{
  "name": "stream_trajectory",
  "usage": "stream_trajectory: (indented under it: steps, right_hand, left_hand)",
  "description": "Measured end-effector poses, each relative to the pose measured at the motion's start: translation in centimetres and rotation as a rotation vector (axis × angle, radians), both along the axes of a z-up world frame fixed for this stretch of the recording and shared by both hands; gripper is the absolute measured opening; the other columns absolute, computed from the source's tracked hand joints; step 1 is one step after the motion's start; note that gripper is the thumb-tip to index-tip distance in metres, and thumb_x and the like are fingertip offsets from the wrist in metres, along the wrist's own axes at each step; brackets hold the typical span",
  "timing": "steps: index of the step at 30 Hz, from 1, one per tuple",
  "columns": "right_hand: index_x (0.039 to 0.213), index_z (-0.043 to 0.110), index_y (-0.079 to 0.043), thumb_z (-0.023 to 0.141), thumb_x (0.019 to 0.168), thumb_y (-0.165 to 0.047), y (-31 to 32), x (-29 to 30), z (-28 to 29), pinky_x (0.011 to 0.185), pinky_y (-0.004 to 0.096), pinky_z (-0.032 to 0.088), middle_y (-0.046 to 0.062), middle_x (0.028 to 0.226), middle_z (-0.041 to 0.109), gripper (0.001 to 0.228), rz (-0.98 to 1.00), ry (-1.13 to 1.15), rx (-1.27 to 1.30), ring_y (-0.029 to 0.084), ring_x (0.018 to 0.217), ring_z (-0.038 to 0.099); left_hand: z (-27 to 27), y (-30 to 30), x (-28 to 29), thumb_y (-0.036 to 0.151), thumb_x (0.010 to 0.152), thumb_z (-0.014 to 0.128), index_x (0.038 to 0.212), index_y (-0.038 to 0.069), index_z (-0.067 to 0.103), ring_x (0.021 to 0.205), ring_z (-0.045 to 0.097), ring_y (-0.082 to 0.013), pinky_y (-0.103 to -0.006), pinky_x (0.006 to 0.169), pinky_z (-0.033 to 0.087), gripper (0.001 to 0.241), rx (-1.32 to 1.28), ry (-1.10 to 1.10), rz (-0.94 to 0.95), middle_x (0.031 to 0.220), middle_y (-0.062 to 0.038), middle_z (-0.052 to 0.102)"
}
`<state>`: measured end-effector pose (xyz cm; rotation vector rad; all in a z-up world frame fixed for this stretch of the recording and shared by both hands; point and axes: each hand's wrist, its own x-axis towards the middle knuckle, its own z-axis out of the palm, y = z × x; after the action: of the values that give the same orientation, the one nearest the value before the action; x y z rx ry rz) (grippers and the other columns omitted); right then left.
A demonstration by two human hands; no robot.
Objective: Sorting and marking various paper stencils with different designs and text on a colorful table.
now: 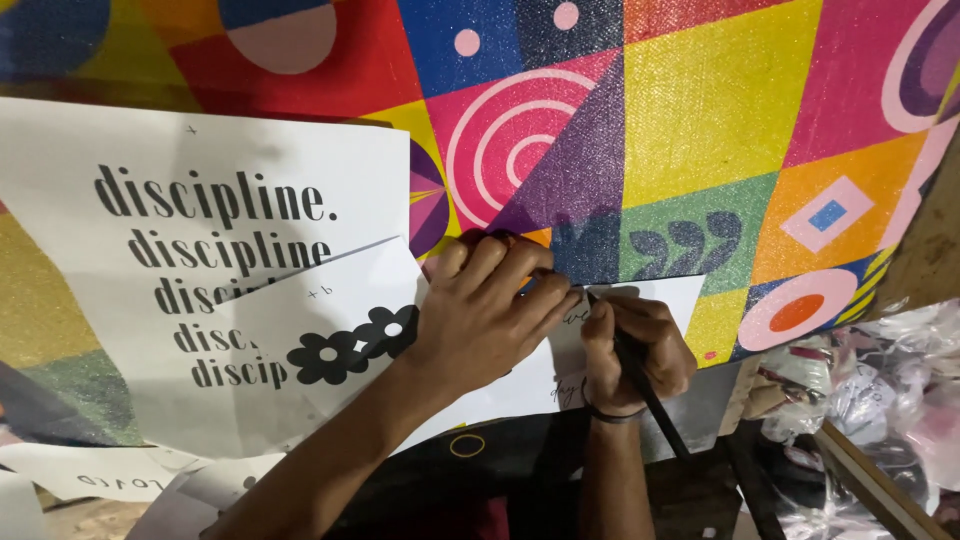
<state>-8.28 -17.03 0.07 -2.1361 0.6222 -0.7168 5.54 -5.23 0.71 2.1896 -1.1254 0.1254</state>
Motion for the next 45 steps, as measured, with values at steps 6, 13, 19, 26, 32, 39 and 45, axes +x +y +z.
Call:
stream_trajectory:
  steps: [6,13,19,26,32,39,45]
  right_hand:
    - [0.071,0.059,-0.001,0.078,0.091,0.004,-0.3,-0.3,0.3,0.056,0.027,0.052,0.014,0.062,0.061,0.027,0.049,0.038,0.005,0.024,0.055,0.066]
    - [0.068,0.059,-0.001,0.076,0.091,0.005,-0.2,-0.3,0.0,0.056,0.029,0.053,0.012,0.06,0.061,0.029,0.029,-0.001,-0.033,0.024,0.054,0.065]
    - [0.067,0.06,0.0,0.077,0.089,0.009,-0.1,0.1,0.2,0.054,0.028,0.052,0.013,0.059,0.061,0.029,0.034,-0.022,-0.033,0.024,0.053,0.064]
    - [0.068,0.061,0.002,0.076,0.09,0.007,-0.1,0.4,0.4,0.054,0.029,0.053,0.013,0.059,0.061,0.027,0.019,-0.03,-0.01,0.025,0.052,0.065]
    - [0.069,0.061,0.001,0.078,0.091,0.007,-0.4,0.4,0.1,0.054,0.024,0.049,0.014,0.058,0.06,0.028,0.052,-0.026,-0.057,0.023,0.053,0.066]
    - [0.067,0.063,0.002,0.078,0.087,0.008,-0.4,-0.2,-0.3,0.052,0.029,0.052,0.014,0.061,0.064,0.026,0.032,-0.051,0.003,0.025,0.054,0.065]
    - [0.066,0.06,0.002,0.079,0.087,0.011,-0.5,-0.1,-0.6,0.05,0.027,0.049,0.014,0.056,0.059,0.029,0.045,-0.08,-0.046,0.024,0.05,0.062]
  left_hand:
    - [0.0,0.0,0.0,0.031,0.088,0.078,0.082,0.023,0.063,0.073,0.048,-0.0181,-0.0355,0.07,0.033,0.019,-0.029,0.026,-0.012,0.083,0.001,0.055]
    - [-0.4,0.0,-0.3,0.035,0.085,0.081,0.082,0.024,0.066,0.074,0.05,-0.0176,-0.0364,0.07,0.035,0.019,-0.038,0.032,-0.021,0.083,0.001,0.058]
    - [-0.4,0.0,-0.3,0.038,0.087,0.079,0.083,0.024,0.067,0.073,0.05,-0.0171,-0.0359,0.069,0.035,0.019,-0.03,0.017,-0.025,0.082,0.002,0.058]
    - [-0.2,-0.1,-0.2,0.039,0.086,0.08,0.083,0.024,0.067,0.073,0.051,-0.0174,-0.0367,0.07,0.036,0.02,-0.018,0.019,-0.032,0.083,0.002,0.058]
    - [-0.3,0.0,-0.2,0.039,0.086,0.082,0.083,0.024,0.068,0.074,0.052,-0.0174,-0.0366,0.07,0.035,0.02,-0.022,0.026,-0.04,0.082,0.002,0.058]
    - [-0.6,-0.1,-0.4,0.039,0.085,0.081,0.081,0.025,0.067,0.072,0.05,-0.0171,-0.0366,0.069,0.035,0.02,-0.039,0.013,-0.021,0.081,0.002,0.058]
    - [-0.2,-0.2,-0.1,0.037,0.086,0.08,0.08,0.023,0.066,0.071,0.05,-0.0171,-0.0362,0.069,0.035,0.021,-0.055,0.031,-0.022,0.08,0.002,0.058]
